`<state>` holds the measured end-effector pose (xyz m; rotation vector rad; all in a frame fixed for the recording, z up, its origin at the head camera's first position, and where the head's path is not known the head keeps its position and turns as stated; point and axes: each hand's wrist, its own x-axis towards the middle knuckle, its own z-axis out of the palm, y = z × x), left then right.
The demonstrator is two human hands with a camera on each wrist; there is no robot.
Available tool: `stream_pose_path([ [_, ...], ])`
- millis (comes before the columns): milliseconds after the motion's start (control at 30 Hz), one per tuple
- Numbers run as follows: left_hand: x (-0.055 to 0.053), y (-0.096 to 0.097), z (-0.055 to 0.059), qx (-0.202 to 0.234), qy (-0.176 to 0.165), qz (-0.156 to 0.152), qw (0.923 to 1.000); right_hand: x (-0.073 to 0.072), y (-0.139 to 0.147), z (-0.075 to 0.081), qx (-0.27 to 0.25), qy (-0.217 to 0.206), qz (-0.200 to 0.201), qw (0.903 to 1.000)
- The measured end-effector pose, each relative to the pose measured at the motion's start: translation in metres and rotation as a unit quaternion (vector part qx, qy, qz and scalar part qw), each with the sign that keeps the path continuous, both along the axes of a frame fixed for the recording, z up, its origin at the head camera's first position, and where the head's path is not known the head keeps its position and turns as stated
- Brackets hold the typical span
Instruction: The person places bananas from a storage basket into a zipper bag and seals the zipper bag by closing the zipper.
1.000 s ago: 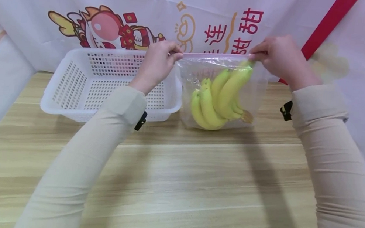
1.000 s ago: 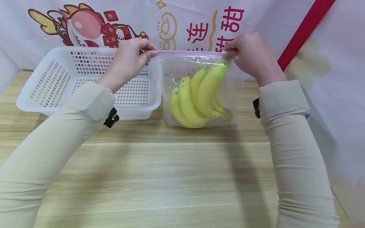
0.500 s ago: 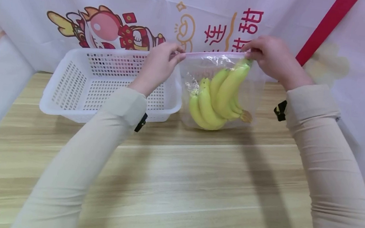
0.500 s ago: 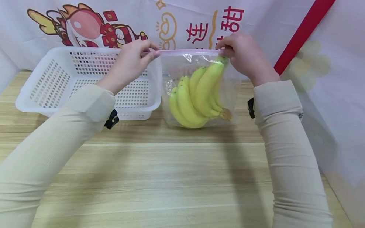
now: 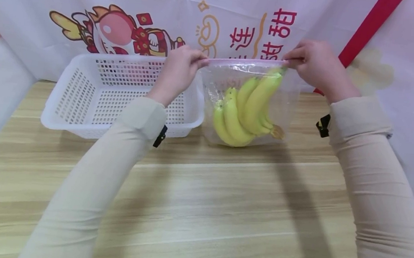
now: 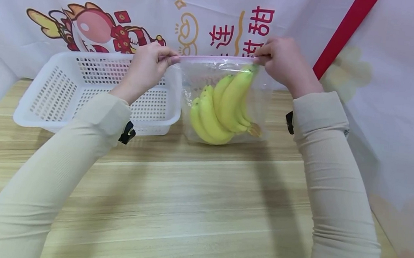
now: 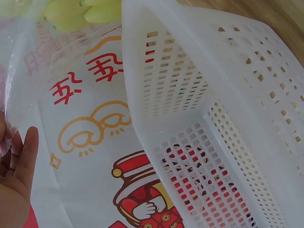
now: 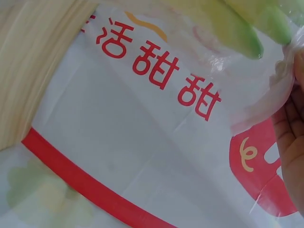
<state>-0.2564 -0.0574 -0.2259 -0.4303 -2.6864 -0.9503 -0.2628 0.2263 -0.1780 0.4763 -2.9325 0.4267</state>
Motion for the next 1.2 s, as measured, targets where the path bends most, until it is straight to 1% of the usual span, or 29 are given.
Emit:
stream_pose_path([
  [267,0.001,-0.002,0.0,-0.001,0.008,0.004,1.0,-0.001,0.008,0.001,0.004,0.016,-0.002,0.9999],
  [367,0.001,-0.003,0.0,-0.001,0.008,0.007,0.9999,-0.002,0.013,0.0,-0.003,0.019,-0.017,0.9997],
  [567,0.001,-0.003,-0.001,-0.01,0.01,0.009,0.9999,-0.003,0.019,-0.002,-0.019,0.011,-0.062,0.9978],
  [667,0.001,-0.003,-0.001,-0.012,0.009,0.012,0.9998,-0.003,0.02,-0.002,-0.02,0.008,-0.074,0.997],
  [733,0.0,-0.003,-0.002,-0.01,0.009,0.012,0.9998,-0.003,0.021,-0.003,-0.019,0.009,-0.077,0.9968],
  [867,-0.001,-0.004,-0.003,-0.01,0.014,0.01,0.9998,-0.004,0.022,-0.004,-0.011,0.026,-0.074,0.9969],
  [1000,-0.002,-0.006,-0.004,-0.008,0.017,0.009,0.9998,-0.005,0.026,-0.004,-0.009,0.03,-0.078,0.9965],
  [1200,0.0,-0.012,-0.006,-0.001,-0.008,0.025,0.9996,-0.002,0.035,-0.001,-0.036,0.011,-0.108,0.9934],
])
